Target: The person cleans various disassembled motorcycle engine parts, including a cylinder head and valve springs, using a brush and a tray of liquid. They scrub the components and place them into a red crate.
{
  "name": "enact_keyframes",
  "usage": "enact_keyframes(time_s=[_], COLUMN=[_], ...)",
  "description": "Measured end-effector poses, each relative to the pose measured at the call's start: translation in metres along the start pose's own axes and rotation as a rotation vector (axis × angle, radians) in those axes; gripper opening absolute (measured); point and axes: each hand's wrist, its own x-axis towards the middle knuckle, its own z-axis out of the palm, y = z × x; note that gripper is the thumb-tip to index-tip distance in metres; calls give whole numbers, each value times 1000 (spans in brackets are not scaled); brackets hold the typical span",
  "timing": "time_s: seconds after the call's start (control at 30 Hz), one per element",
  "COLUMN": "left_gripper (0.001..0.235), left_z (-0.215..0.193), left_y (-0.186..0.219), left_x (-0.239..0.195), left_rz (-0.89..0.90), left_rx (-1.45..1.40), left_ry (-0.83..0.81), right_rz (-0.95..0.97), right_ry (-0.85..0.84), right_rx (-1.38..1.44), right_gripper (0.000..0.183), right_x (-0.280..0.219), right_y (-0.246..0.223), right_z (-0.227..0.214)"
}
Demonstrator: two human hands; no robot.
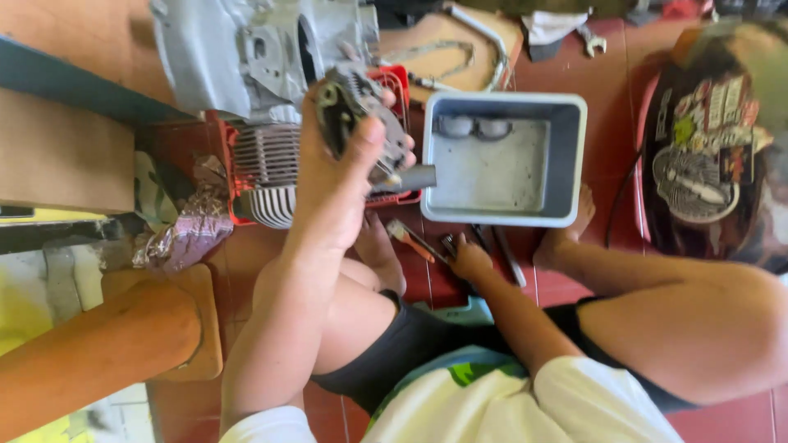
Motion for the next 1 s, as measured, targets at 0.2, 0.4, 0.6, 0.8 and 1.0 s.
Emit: enact_keyframes(time_s=[0.2,0.4,0.6,0.8,1.0], left_gripper=[67,65,73,72,79], left_z=[-13,-14,-17,-13,-11], left_y=[5,-3,-4,4,2], left_x=[13,25,26,21,33], left_rz=[5,37,32,47,132], left_rx=[-38,-60,-26,5,90], left_ry=[46,66,94,96,65], right_rz=[-31,43,-33,-66,-297], right_ry=[-204,-246,-270,-491,-632], right_rx=[-99,-87,-100,195,1048], right_gripper=[67,58,40,37,29], right_x=[18,5,18,2,-16], right_y=[7,-13,4,-29,-77], right_z=[-32,-50,-33,-107,-208])
